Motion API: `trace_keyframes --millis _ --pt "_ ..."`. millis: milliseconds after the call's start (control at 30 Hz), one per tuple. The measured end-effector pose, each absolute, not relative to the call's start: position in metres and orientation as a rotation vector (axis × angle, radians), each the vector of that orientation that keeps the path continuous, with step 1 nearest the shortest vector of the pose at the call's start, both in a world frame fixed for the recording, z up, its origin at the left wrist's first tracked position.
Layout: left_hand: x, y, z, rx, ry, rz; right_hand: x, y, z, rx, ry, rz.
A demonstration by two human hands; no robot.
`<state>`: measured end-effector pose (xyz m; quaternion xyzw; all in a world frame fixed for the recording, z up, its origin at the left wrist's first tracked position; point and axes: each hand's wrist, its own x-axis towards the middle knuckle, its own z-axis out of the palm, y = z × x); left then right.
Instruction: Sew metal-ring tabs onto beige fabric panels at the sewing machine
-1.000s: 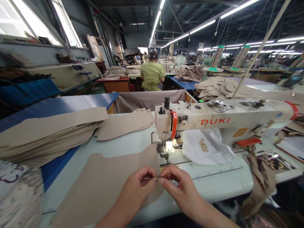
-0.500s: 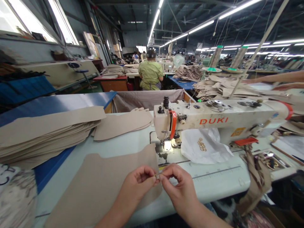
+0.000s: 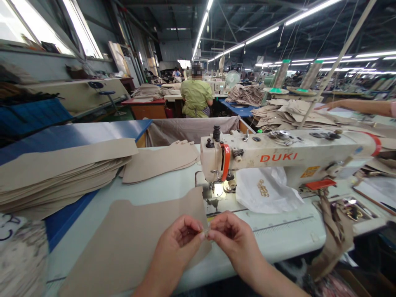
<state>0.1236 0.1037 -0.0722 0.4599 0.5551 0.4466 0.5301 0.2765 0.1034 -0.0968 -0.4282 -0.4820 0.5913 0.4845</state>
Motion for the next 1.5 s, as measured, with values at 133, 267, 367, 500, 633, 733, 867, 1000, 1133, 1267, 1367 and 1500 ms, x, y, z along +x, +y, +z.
trace_keyframes --millis 133,267,367,500,633,733,867,1000,1133,1267,1367,1500 --pt "0.122 0.1 -0.077 1.178 1.316 1.069 0.28 0.106 -0.094 -1.002 -1.076 1.609" --pt "0.122 0.099 -0.077 1.227 1.308 1.063 0.286 0.111 -0.087 -1.012 -1.099 1.711" --pt "0.122 0.099 -0.075 1.24 1.314 1.036 0.291 0.116 -0.08 -1.007 -1.184 1.778" --pt "0.122 0.099 -0.077 1.22 1.313 0.97 0.296 0.123 -0.076 -1.016 -1.297 1.843" --pt "0.114 0.112 -0.076 1.209 1.242 0.83 0.295 0.123 -0.082 -1.027 -1.275 1.823" --pt "0.103 0.135 -0.073 1.292 1.161 0.684 0.295 0.12 -0.089 -1.04 -1.239 1.762" --pt "0.09 0.168 -0.086 1.622 1.391 0.803 0.299 0.119 -0.097 -1.08 -1.203 1.688" --pt "0.09 0.176 -0.123 2.195 1.493 0.799 0.303 0.125 -0.104 -1.157 -1.18 1.646" --pt "0.097 0.161 -0.146 2.507 1.428 0.703 0.294 0.145 -0.104 -1.286 -1.243 1.659" --pt "0.098 0.15 -0.148 2.581 1.432 0.769 0.273 0.171 -0.103 -1.451 -1.322 1.656" --pt "0.095 0.15 -0.147 2.573 1.409 0.838 0.263 0.182 -0.108 -1.486 -1.336 1.674" --pt "0.097 0.153 -0.141 2.573 1.378 0.943 0.26 0.185 -0.115 -1.527 -1.362 1.671"
